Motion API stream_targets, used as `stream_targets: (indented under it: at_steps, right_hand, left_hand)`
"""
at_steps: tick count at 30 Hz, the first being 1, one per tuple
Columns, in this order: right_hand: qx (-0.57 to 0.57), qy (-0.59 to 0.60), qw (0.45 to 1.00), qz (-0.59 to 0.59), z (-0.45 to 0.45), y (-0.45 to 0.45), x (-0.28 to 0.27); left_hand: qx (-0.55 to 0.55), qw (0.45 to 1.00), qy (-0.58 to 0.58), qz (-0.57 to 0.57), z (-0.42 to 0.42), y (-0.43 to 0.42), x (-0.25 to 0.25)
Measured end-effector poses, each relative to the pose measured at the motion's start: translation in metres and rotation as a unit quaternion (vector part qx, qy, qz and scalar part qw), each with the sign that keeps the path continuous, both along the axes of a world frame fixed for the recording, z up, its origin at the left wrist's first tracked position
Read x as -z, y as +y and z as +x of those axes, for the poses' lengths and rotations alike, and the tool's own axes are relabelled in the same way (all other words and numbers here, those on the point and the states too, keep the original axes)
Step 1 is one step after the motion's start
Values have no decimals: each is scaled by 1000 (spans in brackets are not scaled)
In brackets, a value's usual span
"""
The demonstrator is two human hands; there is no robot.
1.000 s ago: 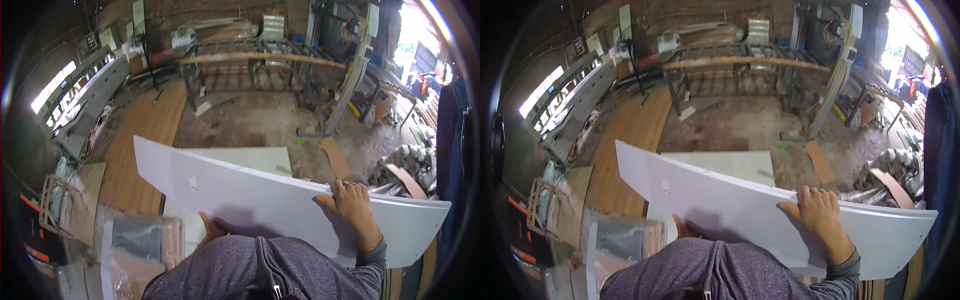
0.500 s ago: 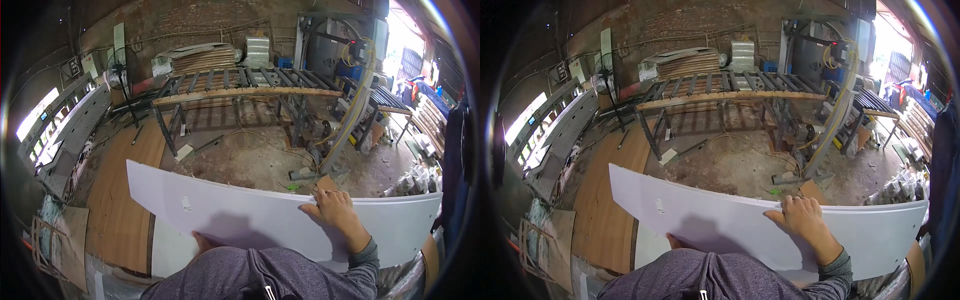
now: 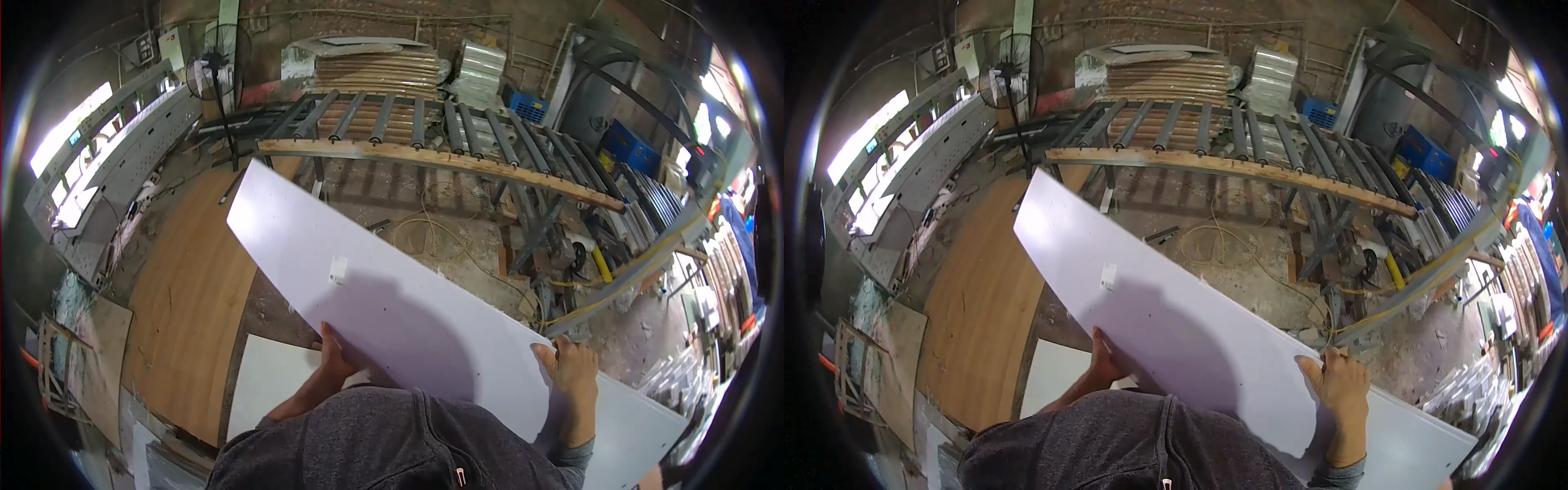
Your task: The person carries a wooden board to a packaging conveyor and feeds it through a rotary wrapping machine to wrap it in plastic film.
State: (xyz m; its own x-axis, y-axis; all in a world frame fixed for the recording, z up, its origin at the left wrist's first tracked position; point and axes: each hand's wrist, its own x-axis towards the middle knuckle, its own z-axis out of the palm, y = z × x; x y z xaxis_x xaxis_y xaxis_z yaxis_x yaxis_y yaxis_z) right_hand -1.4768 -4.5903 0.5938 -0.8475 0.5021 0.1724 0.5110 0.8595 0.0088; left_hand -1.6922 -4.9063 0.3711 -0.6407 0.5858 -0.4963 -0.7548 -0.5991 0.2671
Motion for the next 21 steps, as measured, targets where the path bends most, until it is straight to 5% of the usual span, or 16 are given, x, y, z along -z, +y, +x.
stream_targets:
  at_steps: [4, 8, 15, 21]
  right_hand:
    - [-30, 55, 997, 33, -81, 69, 29]
    - [-45, 71, 996, -18, -176, 149, 43]
    - [-27, 13, 989, -143, -306, 241, 80]
    - [9, -33, 988, -153, -407, 296, 108]
  left_hand:
    - [-22, 998, -37, -56, -68, 56, -64]
    - [-54, 996, 63, 31, -164, 105, -32]
    - [-33, 983, 176, -50, -253, 158, -57]
    - [1, 992, 86, -91, -354, 200, -20]
